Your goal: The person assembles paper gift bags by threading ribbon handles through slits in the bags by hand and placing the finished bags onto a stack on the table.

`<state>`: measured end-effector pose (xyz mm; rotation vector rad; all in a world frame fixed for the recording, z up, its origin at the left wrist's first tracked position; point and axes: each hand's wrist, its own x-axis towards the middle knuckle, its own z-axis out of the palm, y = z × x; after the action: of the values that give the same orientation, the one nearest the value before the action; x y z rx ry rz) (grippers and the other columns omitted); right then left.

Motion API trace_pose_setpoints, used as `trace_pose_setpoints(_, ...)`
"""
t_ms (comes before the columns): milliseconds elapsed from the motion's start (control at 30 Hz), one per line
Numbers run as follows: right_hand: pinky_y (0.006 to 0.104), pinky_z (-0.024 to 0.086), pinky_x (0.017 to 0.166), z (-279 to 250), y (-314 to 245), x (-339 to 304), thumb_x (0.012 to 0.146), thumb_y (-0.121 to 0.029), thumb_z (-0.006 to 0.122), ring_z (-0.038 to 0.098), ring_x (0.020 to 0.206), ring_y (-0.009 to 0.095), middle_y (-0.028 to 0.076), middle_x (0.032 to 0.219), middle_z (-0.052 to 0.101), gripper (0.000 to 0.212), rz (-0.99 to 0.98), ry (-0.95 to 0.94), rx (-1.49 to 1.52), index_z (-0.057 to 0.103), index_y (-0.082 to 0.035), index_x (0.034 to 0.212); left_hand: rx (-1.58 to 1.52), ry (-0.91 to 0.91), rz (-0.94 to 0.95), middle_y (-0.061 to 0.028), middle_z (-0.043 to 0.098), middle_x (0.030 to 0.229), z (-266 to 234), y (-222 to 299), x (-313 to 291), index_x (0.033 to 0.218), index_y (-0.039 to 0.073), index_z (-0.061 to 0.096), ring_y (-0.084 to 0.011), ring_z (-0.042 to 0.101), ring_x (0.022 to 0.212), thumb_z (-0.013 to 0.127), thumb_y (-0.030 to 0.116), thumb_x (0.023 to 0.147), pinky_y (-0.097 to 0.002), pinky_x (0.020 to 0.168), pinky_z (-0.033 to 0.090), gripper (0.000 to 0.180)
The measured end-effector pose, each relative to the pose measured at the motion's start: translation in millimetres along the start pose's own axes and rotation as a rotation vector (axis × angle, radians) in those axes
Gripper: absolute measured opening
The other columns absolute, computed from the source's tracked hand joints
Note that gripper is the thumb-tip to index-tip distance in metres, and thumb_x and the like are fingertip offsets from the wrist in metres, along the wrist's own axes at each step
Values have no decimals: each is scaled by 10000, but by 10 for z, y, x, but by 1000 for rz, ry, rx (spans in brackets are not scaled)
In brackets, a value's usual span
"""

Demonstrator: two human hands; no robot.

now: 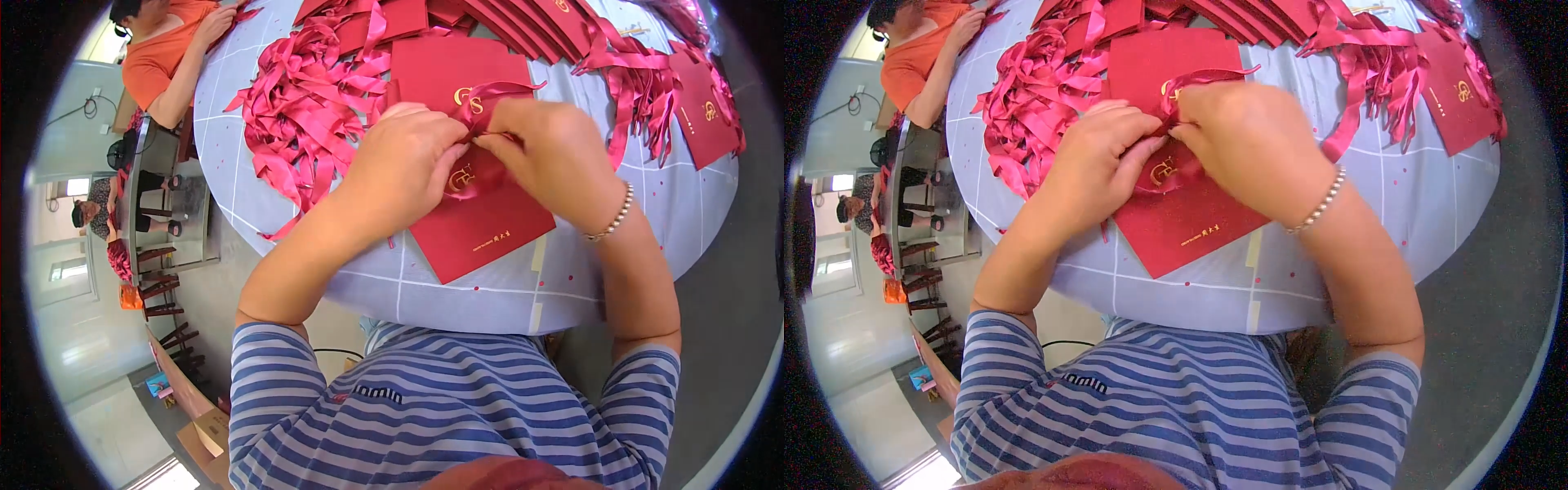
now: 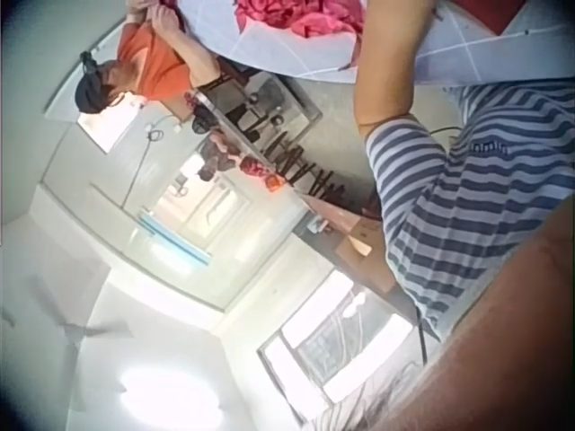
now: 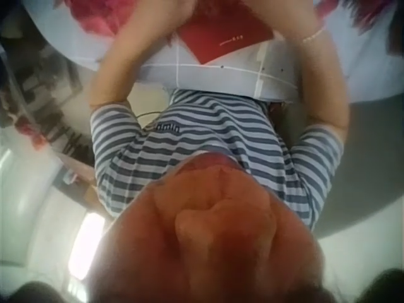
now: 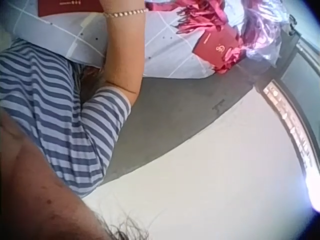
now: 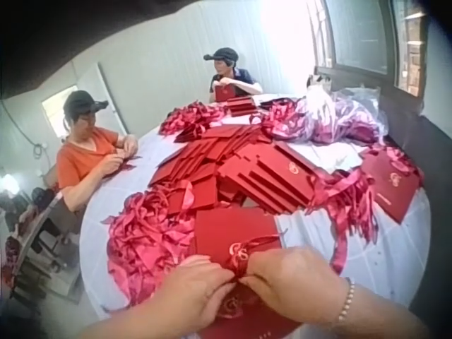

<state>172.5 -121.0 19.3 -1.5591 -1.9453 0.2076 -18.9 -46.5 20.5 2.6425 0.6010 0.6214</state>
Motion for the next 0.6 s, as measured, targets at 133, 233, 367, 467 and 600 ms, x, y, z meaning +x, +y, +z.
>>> trace_pose_setpoints(133,307,457,579,-348,82,82,737,-97,796,598,653,195,74,797,643,192,-102,115,294,665,-6,842,160,54,177,-95,604,767,-39,85,-32,899,35,649,-285,602,750,650,71,785,-438,885,455,120)
trace_pose_setpoints(233,274,421,547,-406,56,70,769,-78,772,543,605,121,57,716,620,151,10,-58,465,658,16,798,202,110,287,-59,568,734,-44,164,-84,874,47,638,-248,584,730,619,100,712,-425,870,454,172)
trace_pose_setpoints(367,282,391,491,-376,-78,42,774,-56,754,478,515,120,70,589,550,141,96,-154,483,645,24,733,263,152,403,-47,540,708,-47,229,-95,867,8,638,-221,561,697,618,126,678,-387,806,466,223)
trace_pose_setpoints(467,305,377,461,-393,-54,57,775,-93,751,451,460,141,92,532,508,181,156,-168,462,632,24,703,238,116,411,-55,562,733,-114,319,-92,893,0,652,-228,560,695,650,102,653,-384,759,472,261)
trace_pose_setpoints(600,303,317,472,-506,51,59,789,-107,769,392,515,90,29,533,487,300,47,-436,255,568,24,609,187,16,427,-64,600,772,-126,401,-56,918,7,664,-238,569,705,672,88,624,-385,727,470,305)
